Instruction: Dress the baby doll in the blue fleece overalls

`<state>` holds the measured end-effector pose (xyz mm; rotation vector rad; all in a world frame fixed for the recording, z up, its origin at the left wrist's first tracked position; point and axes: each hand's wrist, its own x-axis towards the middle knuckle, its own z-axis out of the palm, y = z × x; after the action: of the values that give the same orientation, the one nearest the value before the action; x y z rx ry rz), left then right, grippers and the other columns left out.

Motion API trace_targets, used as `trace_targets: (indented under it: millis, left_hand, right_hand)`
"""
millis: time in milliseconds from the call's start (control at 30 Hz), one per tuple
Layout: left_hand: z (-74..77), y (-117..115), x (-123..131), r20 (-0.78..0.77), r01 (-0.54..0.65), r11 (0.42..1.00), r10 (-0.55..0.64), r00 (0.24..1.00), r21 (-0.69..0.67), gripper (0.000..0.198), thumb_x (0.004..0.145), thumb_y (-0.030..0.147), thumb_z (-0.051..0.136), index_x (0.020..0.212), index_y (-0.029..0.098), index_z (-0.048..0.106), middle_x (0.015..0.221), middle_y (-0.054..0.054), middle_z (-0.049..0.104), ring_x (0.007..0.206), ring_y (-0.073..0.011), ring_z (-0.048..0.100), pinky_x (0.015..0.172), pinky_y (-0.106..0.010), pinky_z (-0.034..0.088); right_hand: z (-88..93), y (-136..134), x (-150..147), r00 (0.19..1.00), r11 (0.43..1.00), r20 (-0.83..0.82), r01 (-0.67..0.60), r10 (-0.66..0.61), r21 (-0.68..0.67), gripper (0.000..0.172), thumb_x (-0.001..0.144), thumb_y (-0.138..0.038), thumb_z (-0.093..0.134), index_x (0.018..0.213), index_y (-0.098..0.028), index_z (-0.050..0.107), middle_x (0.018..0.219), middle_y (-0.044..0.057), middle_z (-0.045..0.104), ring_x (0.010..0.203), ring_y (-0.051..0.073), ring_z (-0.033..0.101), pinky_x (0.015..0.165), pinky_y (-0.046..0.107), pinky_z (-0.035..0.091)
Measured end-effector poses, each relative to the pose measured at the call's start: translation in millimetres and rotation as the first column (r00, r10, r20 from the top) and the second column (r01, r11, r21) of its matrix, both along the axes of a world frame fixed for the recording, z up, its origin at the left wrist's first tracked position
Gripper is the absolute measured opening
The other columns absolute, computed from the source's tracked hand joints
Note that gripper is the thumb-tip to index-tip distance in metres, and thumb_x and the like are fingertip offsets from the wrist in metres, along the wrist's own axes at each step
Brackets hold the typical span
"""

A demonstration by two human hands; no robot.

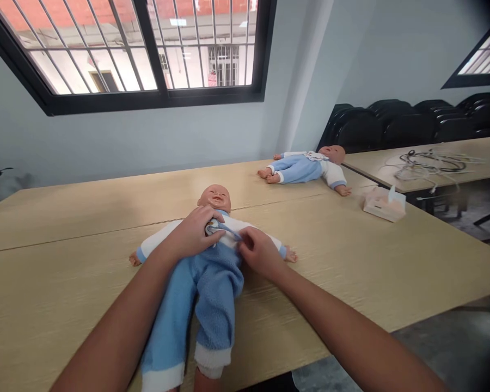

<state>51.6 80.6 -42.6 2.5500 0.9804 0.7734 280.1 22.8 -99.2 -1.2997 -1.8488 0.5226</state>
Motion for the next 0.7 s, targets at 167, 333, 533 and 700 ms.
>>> trace_targets:
  millis: [167,333,533,700]
  left_hand:
    - [-2.8,2,-1,-0.032,-0.002,0.999,0.003,0.999,0.035,0.018,0.093,0.027,0.056,0.108,0.024,0.066,0.110,-0.006,0.068,0.114,-0.0269,0.059,0.102,-0.042,0.047]
    - [-2.3,2,2,-0.014,-0.011,0.986,0.014,1.000,0.166,0.014,0.089,0.018,0.056,0.100,0.022,0.064,0.103,-0.005,0.066,0.108,-0.0254,0.058,0.100,-0.042,0.046]
    - [-9.3,-1,7,0.011,-0.090,0.944,0.091,0.996,0.317,0.008,0.093,0.016,0.055,0.094,0.022,0.061,0.100,-0.007,0.067,0.103,-0.0255,0.059,0.095,-0.041,0.046]
    - [-16.9,-2,14,0.042,-0.209,0.921,0.207,0.977,0.330,0.007,0.090,0.015,0.057,0.093,0.022,0.057,0.098,-0.007,0.066,0.099,-0.0264,0.059,0.091,-0.042,0.046]
  right_hand:
    - [8.5,-1,7,0.977,0.982,-0.202,-0.103,0.070,-0.158,0.008,0.092,-0.027,0.054,0.092,-0.020,0.059,0.079,-0.001,0.058,0.073,0.017,0.052,0.067,0.028,0.039]
    - [10.5,-1,8,0.995,0.994,-0.092,-0.048,0.039,-0.096,0.003,0.087,-0.021,0.056,0.088,-0.020,0.058,0.076,-0.001,0.057,0.070,0.017,0.051,0.066,0.028,0.037]
    - [3.3,-3,2,0.993,0.995,0.091,0.072,-0.079,0.070,0.010,0.080,-0.013,0.058,0.082,-0.021,0.053,0.072,-0.002,0.055,0.067,0.016,0.049,0.065,0.028,0.033]
    - [-1.3,-5,-1,0.985,0.989,0.130,0.096,-0.111,0.115,0.011,0.080,-0.012,0.060,0.083,-0.021,0.055,0.071,-0.002,0.055,0.066,0.016,0.048,0.064,0.029,0.031]
